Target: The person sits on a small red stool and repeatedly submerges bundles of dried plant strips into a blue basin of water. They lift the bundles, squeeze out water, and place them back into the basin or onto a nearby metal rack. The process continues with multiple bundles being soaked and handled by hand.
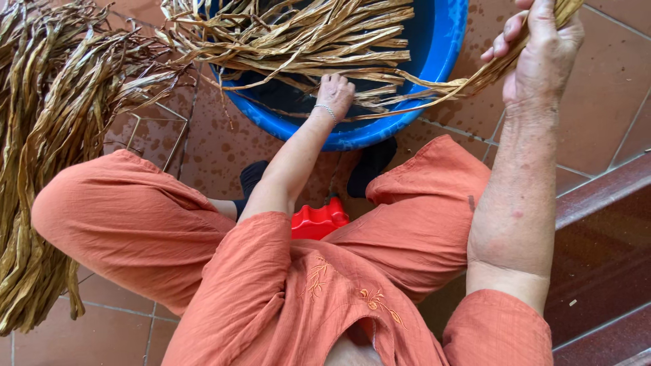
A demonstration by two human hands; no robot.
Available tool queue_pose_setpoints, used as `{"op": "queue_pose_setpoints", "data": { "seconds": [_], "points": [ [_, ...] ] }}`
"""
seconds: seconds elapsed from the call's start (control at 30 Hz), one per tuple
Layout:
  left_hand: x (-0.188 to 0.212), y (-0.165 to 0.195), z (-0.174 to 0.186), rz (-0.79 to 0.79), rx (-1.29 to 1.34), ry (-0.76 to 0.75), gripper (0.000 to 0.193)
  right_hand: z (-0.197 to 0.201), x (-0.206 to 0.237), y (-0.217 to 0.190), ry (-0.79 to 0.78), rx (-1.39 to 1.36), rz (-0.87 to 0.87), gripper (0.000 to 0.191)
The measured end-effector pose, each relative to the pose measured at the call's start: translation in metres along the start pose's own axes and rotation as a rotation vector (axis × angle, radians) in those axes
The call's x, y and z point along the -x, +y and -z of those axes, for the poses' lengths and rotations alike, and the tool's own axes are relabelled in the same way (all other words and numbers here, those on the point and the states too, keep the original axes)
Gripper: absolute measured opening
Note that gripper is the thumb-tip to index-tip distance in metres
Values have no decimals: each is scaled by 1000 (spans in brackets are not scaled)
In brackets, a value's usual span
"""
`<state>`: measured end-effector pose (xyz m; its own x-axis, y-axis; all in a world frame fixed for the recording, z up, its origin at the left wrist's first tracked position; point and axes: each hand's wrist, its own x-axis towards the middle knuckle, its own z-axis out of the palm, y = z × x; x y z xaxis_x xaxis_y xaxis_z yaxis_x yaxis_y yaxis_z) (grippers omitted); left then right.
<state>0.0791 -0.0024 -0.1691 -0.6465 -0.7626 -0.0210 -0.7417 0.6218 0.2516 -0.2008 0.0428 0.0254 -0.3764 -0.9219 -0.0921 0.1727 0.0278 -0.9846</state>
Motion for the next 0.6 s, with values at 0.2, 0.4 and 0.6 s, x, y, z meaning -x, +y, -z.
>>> {"op": "queue_pose_setpoints", "data": {
  "seconds": [0.2, 0.4, 0.6],
  "points": [
    [-1, -21, 17, 151, 472, 188, 8, 0, -3, 10, 0, -57, 93, 30],
    [-14, -6, 64, 130, 1436, 244, 9, -45, -1, 3, -97, 143, -35, 23],
    [-31, 46, 104, -69, 1533, 306, 15, -75, 7, -1, -187, 83, -16, 14]
  ]
}}
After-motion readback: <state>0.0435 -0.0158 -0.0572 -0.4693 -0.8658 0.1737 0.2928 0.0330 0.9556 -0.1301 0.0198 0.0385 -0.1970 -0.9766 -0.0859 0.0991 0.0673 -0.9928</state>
